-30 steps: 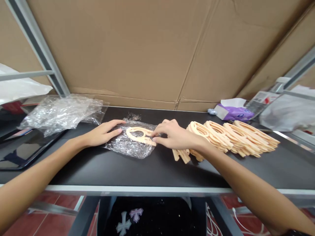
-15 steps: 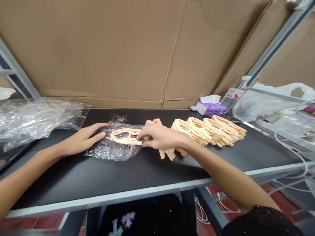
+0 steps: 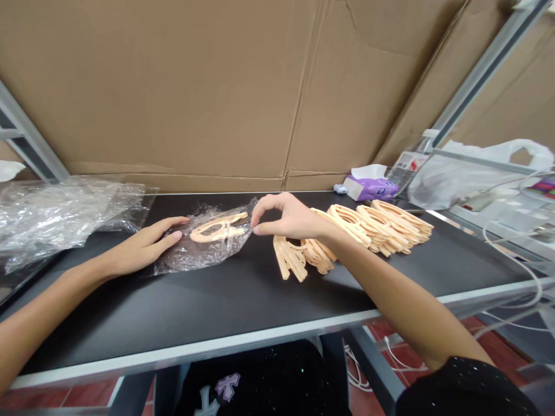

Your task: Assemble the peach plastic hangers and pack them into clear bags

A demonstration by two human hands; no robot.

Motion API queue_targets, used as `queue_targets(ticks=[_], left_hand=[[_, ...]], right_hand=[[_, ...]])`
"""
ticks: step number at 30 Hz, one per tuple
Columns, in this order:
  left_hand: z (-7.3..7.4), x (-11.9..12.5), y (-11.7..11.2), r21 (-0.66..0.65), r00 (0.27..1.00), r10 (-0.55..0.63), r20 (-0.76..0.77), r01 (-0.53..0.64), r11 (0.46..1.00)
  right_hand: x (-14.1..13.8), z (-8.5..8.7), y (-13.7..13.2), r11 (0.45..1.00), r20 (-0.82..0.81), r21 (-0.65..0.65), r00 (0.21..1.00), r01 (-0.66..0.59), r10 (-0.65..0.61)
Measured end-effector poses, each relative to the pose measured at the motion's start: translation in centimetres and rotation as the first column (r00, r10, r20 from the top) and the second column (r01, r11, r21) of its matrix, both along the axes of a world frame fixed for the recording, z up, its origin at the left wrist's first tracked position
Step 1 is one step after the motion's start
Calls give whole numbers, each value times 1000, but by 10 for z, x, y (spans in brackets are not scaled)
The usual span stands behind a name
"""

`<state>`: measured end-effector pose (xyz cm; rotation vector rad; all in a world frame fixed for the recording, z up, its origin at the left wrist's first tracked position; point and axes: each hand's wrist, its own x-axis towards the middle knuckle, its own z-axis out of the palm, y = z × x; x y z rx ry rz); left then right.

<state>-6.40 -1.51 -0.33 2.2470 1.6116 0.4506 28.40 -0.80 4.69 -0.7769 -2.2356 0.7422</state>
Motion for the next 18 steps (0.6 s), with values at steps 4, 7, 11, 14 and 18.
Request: queue_targets(ticks=[4,7,11,14,18], left_hand=[[1,2,-2,12,1000,0,-1,0,1000],[0,2,-2,17,1000,3,-5,-3,1000],[1,3,-3,25,1000,-12,-6,12,1000],[1,3,-5,20,1000,-28,-6,28,999],[1,3,-5,23,999,-32,-9,33,999]], right_hand=[[-2,-1,-5,998,139,57,990,4,-12],[0,-1,-4,998,101,57,995,-30,24],[4,-1,0,995,155,55,985,-78,68],[3,-1,-3,998,315,-17,947,-61,63],[-5,-3,-11,999,435,-9,899,-44,44]])
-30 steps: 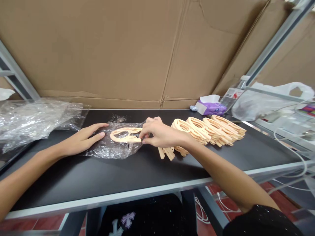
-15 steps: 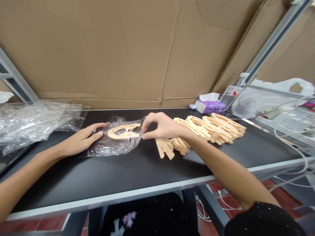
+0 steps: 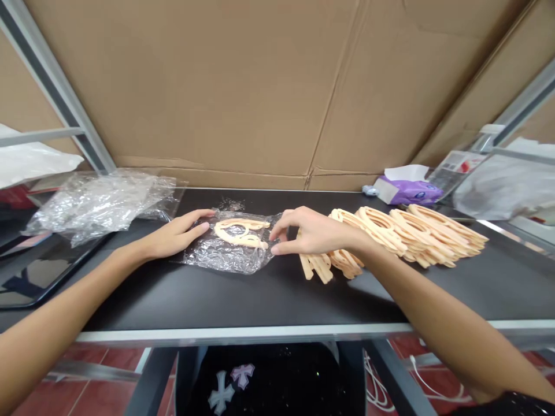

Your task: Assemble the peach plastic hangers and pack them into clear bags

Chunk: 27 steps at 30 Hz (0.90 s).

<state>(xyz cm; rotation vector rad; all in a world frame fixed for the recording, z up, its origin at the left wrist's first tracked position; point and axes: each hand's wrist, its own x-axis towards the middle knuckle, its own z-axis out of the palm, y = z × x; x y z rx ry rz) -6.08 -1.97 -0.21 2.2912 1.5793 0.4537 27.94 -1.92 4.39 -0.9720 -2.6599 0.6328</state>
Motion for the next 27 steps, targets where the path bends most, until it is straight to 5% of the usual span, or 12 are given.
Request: queue_targets(ticks=[6,12,17,20,27], left_hand=[[0,0,0,5,1000,-2,-6,2,1000],[-2,-2,1,21,1000,-4,-4,4,1000],[-1,-1,1,4,1000,3,-1,-3,1000],[1,-1,0,-15,1000,6,24,-6,1000],[1,-3,2,-41,994,82,76,-79,996]], right_hand=[[-2,-3,0,995,-112,34,989,-91,94],[11,10,2,971,-200,-82,958,-225,205],[8,11,0,982,-53,-178,997,-63,54],[0,1,0,995,-14,-91,999,32,-33],[-14,-20,-2,984,70,176,997,30,-43]])
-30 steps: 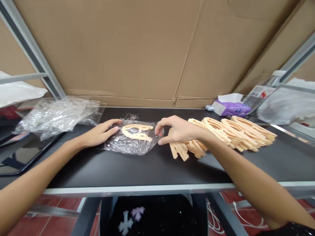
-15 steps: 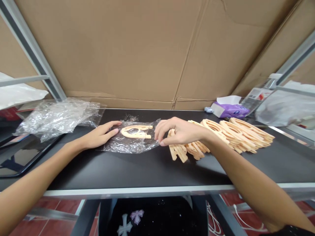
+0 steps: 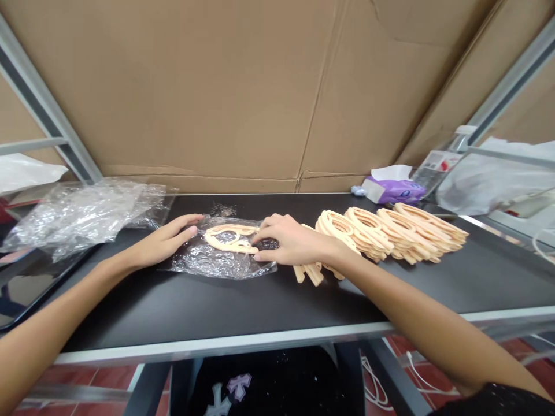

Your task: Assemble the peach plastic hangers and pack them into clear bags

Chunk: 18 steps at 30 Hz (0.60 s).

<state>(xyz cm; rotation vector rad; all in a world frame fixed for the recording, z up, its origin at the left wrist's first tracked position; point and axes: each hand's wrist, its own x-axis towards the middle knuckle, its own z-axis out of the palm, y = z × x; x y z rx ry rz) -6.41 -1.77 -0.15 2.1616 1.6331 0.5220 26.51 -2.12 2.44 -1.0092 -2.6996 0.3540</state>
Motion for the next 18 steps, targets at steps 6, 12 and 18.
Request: queue_targets(ticks=[6,12,18], left_hand=[[2,-1,2,-1,1000,-16,0,16,1000],[2,1,2,-14,1000,-17,-3,17,1000],[2,4,2,-14,1000,-16,-7,16,1000]], right_hand=[[-4,-1,2,999,14,-12,999,-49,49],[-8,1,1,999,76,22,996,-41,39],[-14,-2,1,998,163,-21,985,-57,60]])
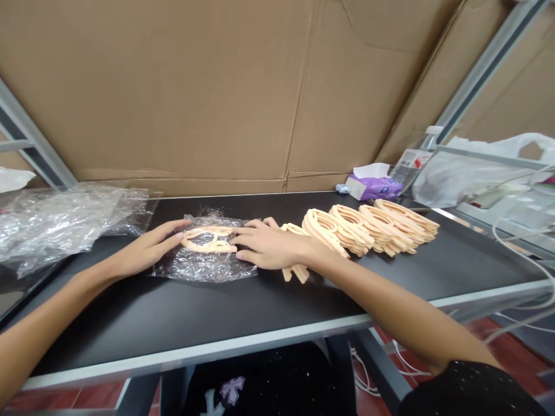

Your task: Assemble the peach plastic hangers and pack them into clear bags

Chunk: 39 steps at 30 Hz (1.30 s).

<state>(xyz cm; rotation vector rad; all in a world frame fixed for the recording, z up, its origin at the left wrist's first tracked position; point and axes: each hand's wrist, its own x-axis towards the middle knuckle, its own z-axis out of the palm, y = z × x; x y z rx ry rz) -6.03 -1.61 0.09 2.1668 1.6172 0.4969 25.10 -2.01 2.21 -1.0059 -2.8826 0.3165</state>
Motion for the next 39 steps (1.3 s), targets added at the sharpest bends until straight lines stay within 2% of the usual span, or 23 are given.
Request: queue_targets(ticks=[4,10,14,20,30,35,39], left_hand=[[-3,-1,1,55,999,-42,-20,43,998],[-4,-3,3,77,997,-79,-22,80,994],[-2,-2,2,117,993,-100,-65,107,987],[0,0,-3,105,985,-126,-117,139,985],[1,-1,-4,73,986,-127,-104,135,988],[-1,-1,-3,91,982,-141,-126,152,984],[-1,-2,-2,105,978,-154,-142,170,980]], right_hand=[[-2,1,-2,1000,-35,-22,999,-3,3],[0,13,-15,998,83,62,997,-14,9],[3,15,-23,1000,68,10,997,-20,19],[5,8,-23,994,28,-20,994,-107,107],[-3,-3,-14,989,-47,-50,989,-142,140],[-7,-13,-7,985,-96,15,980,-171,172],[-8,-14,-6,973,-82,86,972,-214,221]])
